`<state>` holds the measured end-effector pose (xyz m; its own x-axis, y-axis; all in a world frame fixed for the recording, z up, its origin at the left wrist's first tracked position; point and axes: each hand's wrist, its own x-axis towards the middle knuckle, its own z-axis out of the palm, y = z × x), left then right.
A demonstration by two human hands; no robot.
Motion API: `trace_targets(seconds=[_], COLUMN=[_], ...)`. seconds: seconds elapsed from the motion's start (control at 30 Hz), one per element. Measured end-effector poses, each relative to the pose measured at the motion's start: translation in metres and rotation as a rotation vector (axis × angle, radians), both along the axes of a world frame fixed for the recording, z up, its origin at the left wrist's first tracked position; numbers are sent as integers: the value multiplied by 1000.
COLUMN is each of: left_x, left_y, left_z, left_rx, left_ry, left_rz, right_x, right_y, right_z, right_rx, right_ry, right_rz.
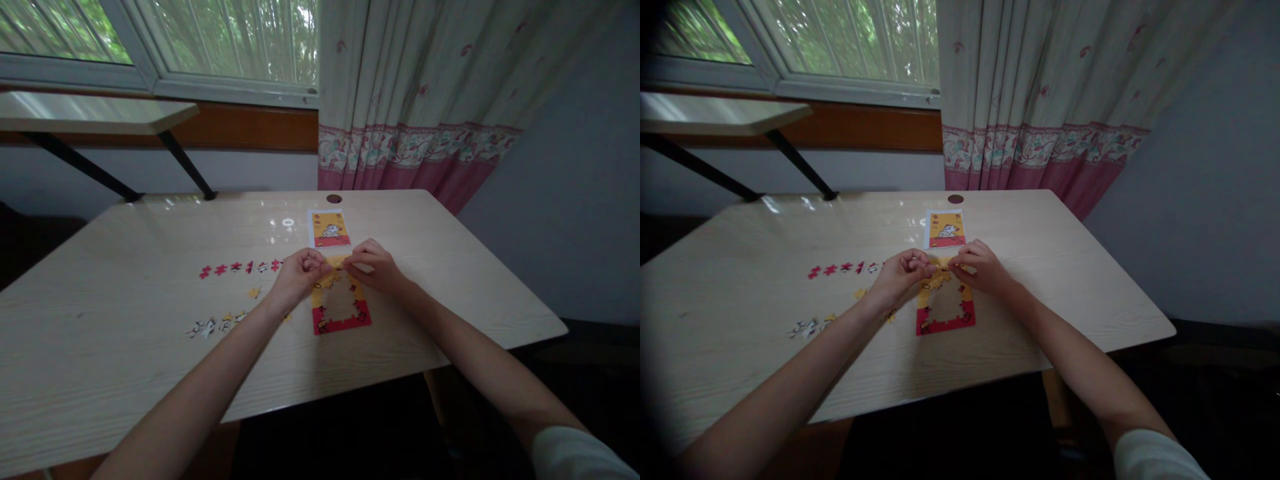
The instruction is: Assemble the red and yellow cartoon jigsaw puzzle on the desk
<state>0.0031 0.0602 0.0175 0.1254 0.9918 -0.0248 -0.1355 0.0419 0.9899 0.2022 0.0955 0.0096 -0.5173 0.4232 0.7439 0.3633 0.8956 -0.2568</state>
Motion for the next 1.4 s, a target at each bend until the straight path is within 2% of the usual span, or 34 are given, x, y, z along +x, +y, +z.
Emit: trace_targets(seconds=[0.23, 0.57, 0.9, 1.27, 1.4], left_x=[-2, -1, 6, 5, 3], left_y=[-1, 1, -1, -1, 0], left_z=[4, 3, -2, -1, -3], left_rx=[0, -6, -22, 47, 56], left_ry=[-57, -75, -130, -62, -41], left_rz=[2, -3, 11, -47, -67], right_x=[0, 0, -8, -11, -9], right_y=[-1, -1, -7, -8, -7], right_z=[-1, -3, -5, -6, -6], right_rx=[-50, -31, -70, -39, -19], right_ry=[-17, -22, -76, -48, -63], right_rz=[-65, -19, -9, -215, -204])
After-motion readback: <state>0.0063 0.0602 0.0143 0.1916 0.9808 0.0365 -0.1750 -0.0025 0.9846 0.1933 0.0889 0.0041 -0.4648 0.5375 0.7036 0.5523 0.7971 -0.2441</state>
